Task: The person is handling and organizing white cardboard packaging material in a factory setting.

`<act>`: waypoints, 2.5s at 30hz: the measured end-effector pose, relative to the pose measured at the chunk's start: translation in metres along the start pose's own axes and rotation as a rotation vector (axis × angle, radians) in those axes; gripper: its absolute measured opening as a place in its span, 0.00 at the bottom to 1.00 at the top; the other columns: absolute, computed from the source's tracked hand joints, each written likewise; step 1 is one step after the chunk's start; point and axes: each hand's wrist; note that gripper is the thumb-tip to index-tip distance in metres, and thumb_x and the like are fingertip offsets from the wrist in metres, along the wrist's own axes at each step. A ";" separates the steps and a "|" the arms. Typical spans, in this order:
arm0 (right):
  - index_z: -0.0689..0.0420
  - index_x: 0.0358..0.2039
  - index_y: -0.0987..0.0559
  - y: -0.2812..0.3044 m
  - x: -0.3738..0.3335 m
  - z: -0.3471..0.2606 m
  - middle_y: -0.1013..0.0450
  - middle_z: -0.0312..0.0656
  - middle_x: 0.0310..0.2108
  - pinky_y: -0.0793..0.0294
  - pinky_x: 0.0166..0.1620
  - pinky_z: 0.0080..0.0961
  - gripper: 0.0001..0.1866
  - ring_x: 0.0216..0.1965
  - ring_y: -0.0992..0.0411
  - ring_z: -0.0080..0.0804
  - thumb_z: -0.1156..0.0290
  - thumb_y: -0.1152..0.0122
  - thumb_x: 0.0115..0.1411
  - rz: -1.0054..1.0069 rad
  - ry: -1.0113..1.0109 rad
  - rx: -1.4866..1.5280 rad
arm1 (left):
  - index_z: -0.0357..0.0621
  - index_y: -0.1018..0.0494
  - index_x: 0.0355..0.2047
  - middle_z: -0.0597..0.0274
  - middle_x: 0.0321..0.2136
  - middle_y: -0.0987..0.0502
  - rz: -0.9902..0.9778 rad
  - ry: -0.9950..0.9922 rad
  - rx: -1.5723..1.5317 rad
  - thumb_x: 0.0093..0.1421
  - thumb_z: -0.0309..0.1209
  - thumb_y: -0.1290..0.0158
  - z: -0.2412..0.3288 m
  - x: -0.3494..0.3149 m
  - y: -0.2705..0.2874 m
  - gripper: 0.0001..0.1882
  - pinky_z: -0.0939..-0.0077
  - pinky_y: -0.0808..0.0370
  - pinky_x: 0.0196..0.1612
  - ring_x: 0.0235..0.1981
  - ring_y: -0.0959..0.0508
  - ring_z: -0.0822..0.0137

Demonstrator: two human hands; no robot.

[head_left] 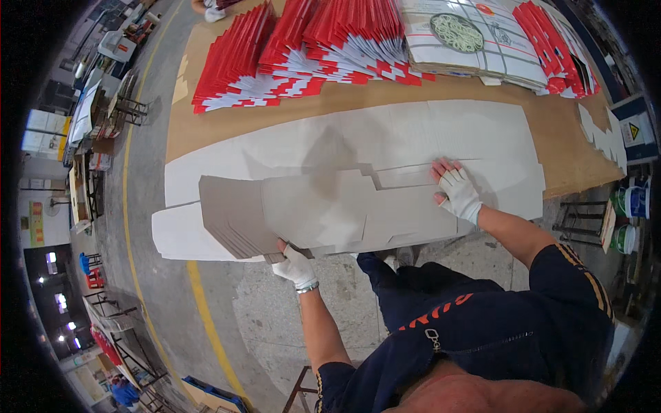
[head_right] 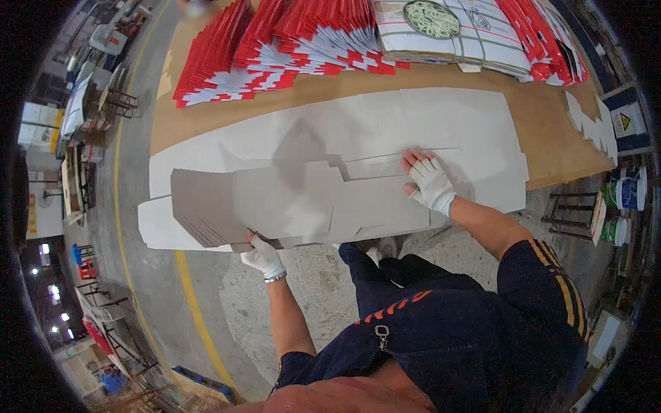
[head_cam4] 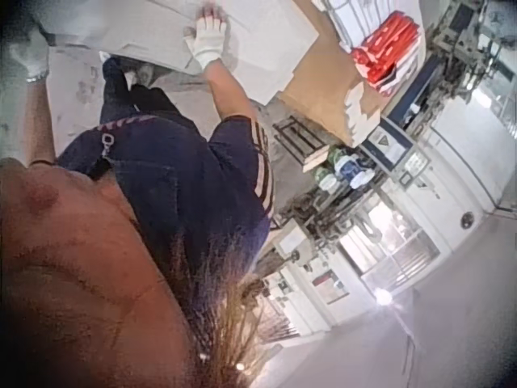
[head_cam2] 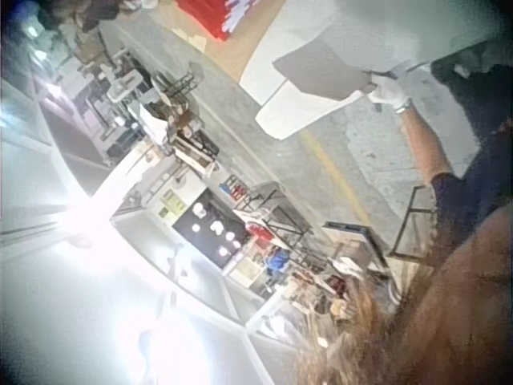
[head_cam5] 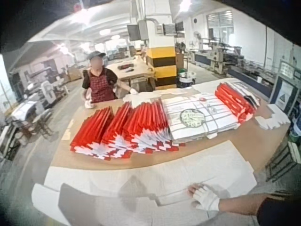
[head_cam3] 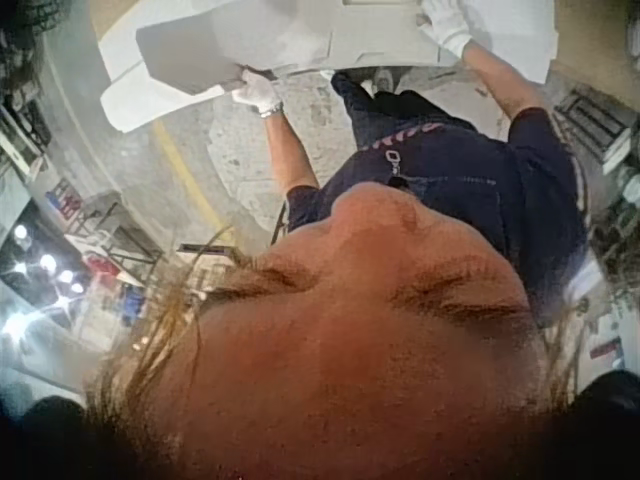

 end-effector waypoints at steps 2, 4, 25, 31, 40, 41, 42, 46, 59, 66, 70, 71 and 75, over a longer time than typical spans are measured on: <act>0.57 0.59 0.40 0.000 -0.002 0.001 0.47 0.44 0.62 0.57 0.64 0.43 0.35 0.63 0.52 0.43 0.59 0.45 0.51 -0.018 -0.003 -0.003 | 0.29 0.29 0.39 0.56 0.33 0.24 0.013 0.085 -0.226 0.58 0.29 0.50 0.006 0.004 0.003 0.13 0.71 0.28 0.36 0.33 0.24 0.61; 0.57 0.59 0.40 0.002 -0.006 0.004 0.47 0.44 0.62 0.57 0.64 0.43 0.35 0.63 0.51 0.43 0.59 0.45 0.51 -0.013 -0.017 -0.008 | 0.29 0.29 0.39 0.57 0.33 0.25 -0.069 0.400 -0.654 0.58 0.29 0.49 0.032 0.011 0.004 0.14 0.72 0.28 0.36 0.33 0.25 0.63; 0.57 0.59 0.41 0.004 -0.006 0.008 0.49 0.44 0.63 0.59 0.64 0.44 0.36 0.64 0.53 0.41 0.58 0.46 0.51 -0.053 -0.016 0.023 | 0.28 0.28 0.39 0.52 0.35 0.24 -0.105 0.241 -0.282 0.55 0.21 0.55 0.018 0.002 0.001 0.12 0.69 0.28 0.41 0.36 0.24 0.63; 0.57 0.60 0.42 0.001 -0.010 0.010 0.48 0.44 0.62 0.59 0.64 0.43 0.36 0.64 0.53 0.41 0.58 0.46 0.51 -0.041 -0.021 0.003 | 0.31 0.27 0.36 0.56 0.26 0.24 -0.193 0.660 -0.936 0.57 0.23 0.54 0.025 0.017 0.019 0.10 0.70 0.28 0.39 0.33 0.24 0.66; 0.58 0.59 0.41 0.005 -0.011 0.014 0.47 0.46 0.62 0.56 0.63 0.43 0.36 0.63 0.50 0.43 0.59 0.46 0.51 -0.030 0.000 -0.016 | 0.30 0.29 0.39 0.58 0.33 0.25 -0.052 0.114 -0.044 0.57 0.25 0.51 0.014 -0.001 0.001 0.12 0.72 0.28 0.36 0.35 0.26 0.69; 0.58 0.59 0.41 0.003 -0.012 0.017 0.47 0.47 0.61 0.56 0.63 0.43 0.35 0.62 0.49 0.43 0.59 0.46 0.51 -0.035 -0.004 -0.025 | 0.30 0.28 0.38 0.59 0.32 0.25 -0.055 0.114 -0.098 0.56 0.25 0.51 0.015 0.000 0.001 0.11 0.72 0.28 0.37 0.35 0.26 0.69; 0.58 0.59 0.41 0.004 -0.010 0.014 0.47 0.47 0.61 0.56 0.63 0.43 0.35 0.62 0.49 0.43 0.59 0.46 0.51 -0.045 0.007 -0.017 | 0.30 0.28 0.39 0.59 0.33 0.25 -0.108 0.374 -0.460 0.56 0.25 0.50 0.028 0.004 0.011 0.12 0.72 0.28 0.38 0.35 0.26 0.68; 0.59 0.59 0.41 0.007 0.001 0.004 0.47 0.47 0.61 0.55 0.63 0.43 0.35 0.62 0.50 0.43 0.61 0.46 0.50 -0.079 0.016 0.009 | 0.37 0.28 0.27 0.66 0.22 0.28 0.026 0.529 -0.774 0.57 0.23 0.52 0.019 0.012 0.013 0.04 0.81 0.34 0.19 0.19 0.29 0.75; 0.62 0.61 0.45 -0.002 -0.003 0.015 0.51 0.50 0.63 0.60 0.64 0.43 0.37 0.65 0.55 0.44 0.68 0.49 0.50 -0.143 0.060 -0.065 | 0.33 0.33 0.47 0.61 0.43 0.29 -0.103 0.821 -1.237 0.61 0.30 0.54 -0.010 0.045 0.039 0.16 0.75 0.31 0.46 0.40 0.28 0.69; 0.64 0.61 0.46 0.003 -0.002 0.017 0.51 0.51 0.63 0.57 0.64 0.42 0.37 0.64 0.55 0.47 0.69 0.49 0.50 -0.224 0.048 -0.121 | 0.33 0.33 0.47 0.62 0.42 0.28 -0.236 0.680 -1.082 0.60 0.32 0.51 -0.033 0.082 0.053 0.17 0.76 0.29 0.41 0.38 0.28 0.72; 0.64 0.60 0.46 0.006 0.002 0.018 0.51 0.51 0.63 0.55 0.63 0.41 0.36 0.64 0.54 0.48 0.70 0.49 0.50 -0.221 0.072 -0.124 | 0.34 0.27 0.37 0.67 0.30 0.25 -0.279 0.797 -0.782 0.56 0.31 0.46 -0.045 0.082 0.047 0.12 0.78 0.31 0.30 0.28 0.28 0.75; 0.63 0.60 0.46 0.006 0.002 0.019 0.51 0.51 0.63 0.55 0.63 0.41 0.36 0.64 0.54 0.48 0.70 0.48 0.50 -0.241 0.059 -0.119 | 0.34 0.25 0.33 0.69 0.26 0.25 -0.248 0.745 -0.667 0.55 0.31 0.44 -0.042 0.082 0.044 0.11 0.78 0.32 0.28 0.25 0.29 0.76; 0.62 0.60 0.45 0.007 0.002 0.022 0.51 0.51 0.63 0.53 0.63 0.41 0.36 0.63 0.52 0.47 0.69 0.47 0.50 -0.320 -0.019 -0.135 | 0.36 0.25 0.32 0.53 0.23 0.22 -0.061 0.141 -0.187 0.53 0.26 0.48 -0.025 0.074 0.031 0.08 0.69 0.29 0.27 0.24 0.22 0.63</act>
Point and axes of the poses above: each hand's wrist, its own x-axis towards the middle knuckle, its own y-axis out of the back of the hand, z = x × y
